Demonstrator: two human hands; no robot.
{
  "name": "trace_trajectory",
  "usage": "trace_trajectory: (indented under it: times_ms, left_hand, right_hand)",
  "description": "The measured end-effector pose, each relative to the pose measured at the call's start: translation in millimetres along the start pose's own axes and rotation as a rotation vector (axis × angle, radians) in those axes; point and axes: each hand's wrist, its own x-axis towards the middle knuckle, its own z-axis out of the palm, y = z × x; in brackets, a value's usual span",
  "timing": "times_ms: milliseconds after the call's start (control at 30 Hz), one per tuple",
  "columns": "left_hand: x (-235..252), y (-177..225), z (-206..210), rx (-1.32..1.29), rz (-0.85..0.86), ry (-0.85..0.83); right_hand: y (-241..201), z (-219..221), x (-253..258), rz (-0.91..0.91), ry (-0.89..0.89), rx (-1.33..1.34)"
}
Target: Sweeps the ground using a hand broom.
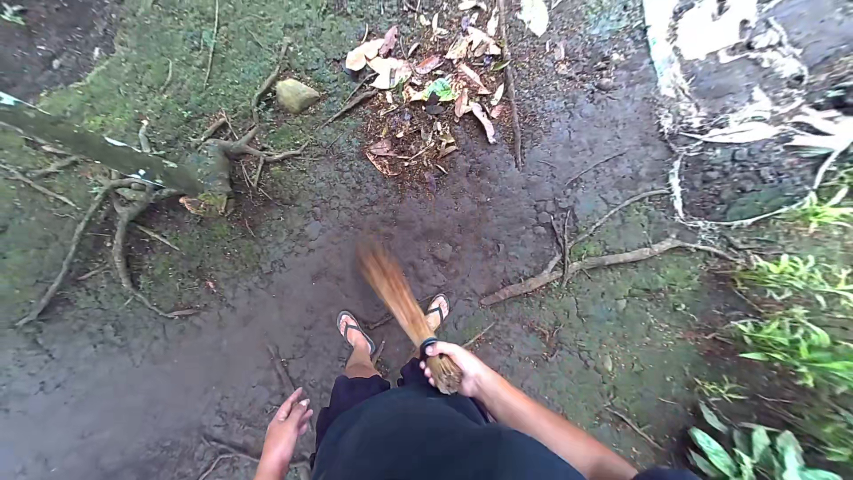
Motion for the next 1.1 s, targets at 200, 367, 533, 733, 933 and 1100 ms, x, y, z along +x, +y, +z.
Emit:
trace_trajectory:
  times_ms: [200, 367, 533, 733, 933, 1100]
  left_hand:
    - [-50.9, -9.8, 10.8, -0.091, 0.043, 0.109]
    - [-78.6, -69.3, 20.6, -0.068, -0.091, 0.143]
    - [-86.5, -85.0, 33.1, -0.075, -0.182, 0.164]
    - [-66.5, -44.6, 46.8, -0.084, -0.078, 0.117]
    - [-60.8, 11.0, 52.0, -0.041, 0.098, 0.058]
    - [-57.8, -6.3, 43.7, -0.039, 0.078, 0.075]
  right_hand:
    - [-162.6, -13.9, 23.7, -0.119, 0.140, -0.080]
    - [-277.9, -29.1, 30.3, -0.467, 0.366, -0.520]
    - [-204.7, -46.0, 30.5, -0.533, 0.375, -0.733]
    - [-57.3, -67.1, -44.8, -0.042, -0.002, -0.193]
    - [-68.3, -103.3, 5.8, -0.080, 0.246, -0.404]
    - [-33.6, -147.6, 1.2, -0.088, 0.225, -0.845]
